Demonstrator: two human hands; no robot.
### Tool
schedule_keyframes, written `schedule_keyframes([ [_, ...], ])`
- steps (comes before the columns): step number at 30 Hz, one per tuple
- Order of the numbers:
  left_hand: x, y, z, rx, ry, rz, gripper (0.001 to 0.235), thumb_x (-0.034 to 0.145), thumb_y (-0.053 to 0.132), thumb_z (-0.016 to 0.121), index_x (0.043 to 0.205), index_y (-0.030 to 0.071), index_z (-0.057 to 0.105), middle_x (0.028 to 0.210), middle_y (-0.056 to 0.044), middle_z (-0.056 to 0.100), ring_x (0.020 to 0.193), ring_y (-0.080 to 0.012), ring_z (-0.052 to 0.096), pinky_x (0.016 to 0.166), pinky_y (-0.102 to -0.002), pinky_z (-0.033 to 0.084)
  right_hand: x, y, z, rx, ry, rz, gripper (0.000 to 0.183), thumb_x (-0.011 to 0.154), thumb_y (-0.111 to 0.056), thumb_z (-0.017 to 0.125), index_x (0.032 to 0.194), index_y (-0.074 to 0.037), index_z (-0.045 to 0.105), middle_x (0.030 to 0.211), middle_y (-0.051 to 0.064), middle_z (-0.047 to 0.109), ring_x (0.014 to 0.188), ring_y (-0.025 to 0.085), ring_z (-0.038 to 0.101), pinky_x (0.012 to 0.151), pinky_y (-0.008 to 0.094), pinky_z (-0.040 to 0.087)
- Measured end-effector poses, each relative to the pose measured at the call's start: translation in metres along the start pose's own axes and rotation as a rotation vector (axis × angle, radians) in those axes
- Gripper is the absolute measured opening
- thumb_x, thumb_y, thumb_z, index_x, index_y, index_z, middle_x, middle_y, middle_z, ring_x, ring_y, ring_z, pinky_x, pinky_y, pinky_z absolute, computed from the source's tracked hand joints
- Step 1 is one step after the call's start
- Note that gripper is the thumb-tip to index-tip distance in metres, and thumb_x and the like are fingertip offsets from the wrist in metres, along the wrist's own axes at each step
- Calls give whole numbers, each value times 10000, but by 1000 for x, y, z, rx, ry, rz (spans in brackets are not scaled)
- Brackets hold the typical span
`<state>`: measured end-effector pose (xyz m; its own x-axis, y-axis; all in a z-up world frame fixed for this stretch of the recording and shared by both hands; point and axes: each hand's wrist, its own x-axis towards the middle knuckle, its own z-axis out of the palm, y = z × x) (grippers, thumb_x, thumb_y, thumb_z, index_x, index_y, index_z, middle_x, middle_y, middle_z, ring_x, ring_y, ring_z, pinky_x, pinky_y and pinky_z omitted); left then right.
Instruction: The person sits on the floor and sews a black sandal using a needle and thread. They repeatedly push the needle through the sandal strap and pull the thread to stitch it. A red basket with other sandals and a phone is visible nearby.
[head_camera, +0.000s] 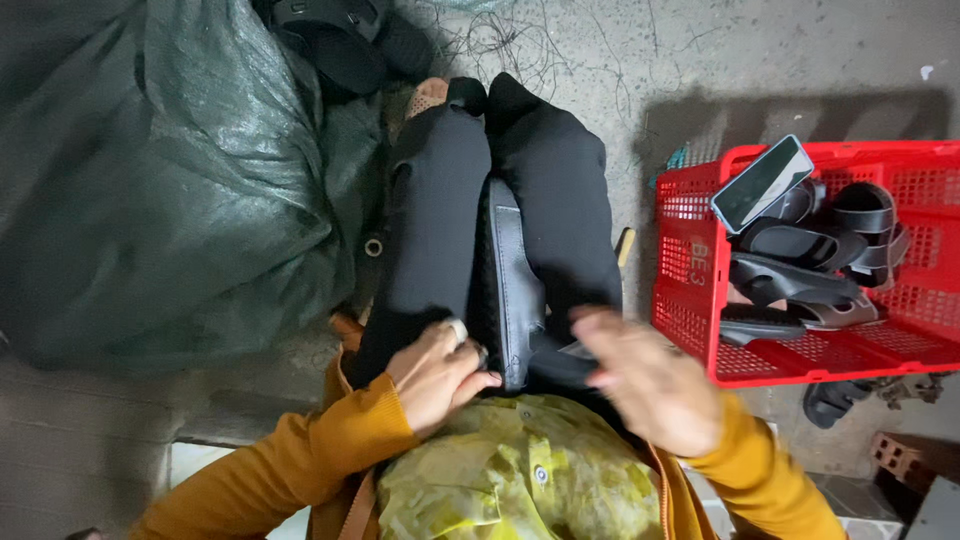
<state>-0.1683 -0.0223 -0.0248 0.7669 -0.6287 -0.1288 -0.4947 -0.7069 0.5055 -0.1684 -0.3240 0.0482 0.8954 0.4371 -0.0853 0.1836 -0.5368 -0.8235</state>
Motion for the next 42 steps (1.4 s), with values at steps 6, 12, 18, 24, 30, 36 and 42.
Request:
schedule_keyframes([
  [6,26,0,-53,-1387,-55,-30,157,968,102,484,992,-16,585,1070,-90,437,935,-169,554,978,-327,483,17,-4,34,-282,-174,-201,505,899,-352,618,1327,-119,488,1003,59,701,706,217,661,635,351,524],
  [12,92,-27,-57,-1584,210,-542,528,945,420,445,566,60,517,536,-117,553,471,-163,507,461,-257,396,35,-11,40,128,-165,-157,195,898,-104,573,1063,-25,638,879,82,722,679,239,701,666,331,549],
  [18,71,-55,-119,-255,510,-6,307,992,147,488,777,-8,642,782,-102,660,931,-289,563,849,-386,410,29,-15,32,-369,-142,-219,349,981,-291,412,1283,-163,529,1050,55,570,650,209,590,457,320,499],
  [24,20,9,-67,-527,299,-54,448,786,219,751,1164,55,574,1223,-193,509,1166,-346,532,1043,-393,371,26,-15,30,-448,-128,-254,400,921,-154,512,1310,-231,556,1158,29,555,686,183,626,556,319,542],
  [30,12,9,-8,-669,287,3,649,685,334,839,1177,35,541,1144,-153,510,856,-225,646,843,-288,573,23,-18,29,-611,-121,-300,383,929,-169,506,1297,-243,579,1129,28,549,739,153,632,433,284,486],
  [36,18,7,16,-554,403,12,662,654,372,862,1150,39,577,1134,-191,568,1084,-325,570,967,-370,447,32,-19,53,-689,-161,-396,437,717,-1,567,1153,-4,565,982,164,626,806,289,631,626,367,560],
  [42,6,22,-19,-221,524,78,529,743,496,769,710,8,568,1017,-186,546,889,-303,599,788,-386,525,25,-20,52,-390,-93,-274,224,933,-136,553,1124,-20,532,989,148,582,713,285,632,603,374,550],
])
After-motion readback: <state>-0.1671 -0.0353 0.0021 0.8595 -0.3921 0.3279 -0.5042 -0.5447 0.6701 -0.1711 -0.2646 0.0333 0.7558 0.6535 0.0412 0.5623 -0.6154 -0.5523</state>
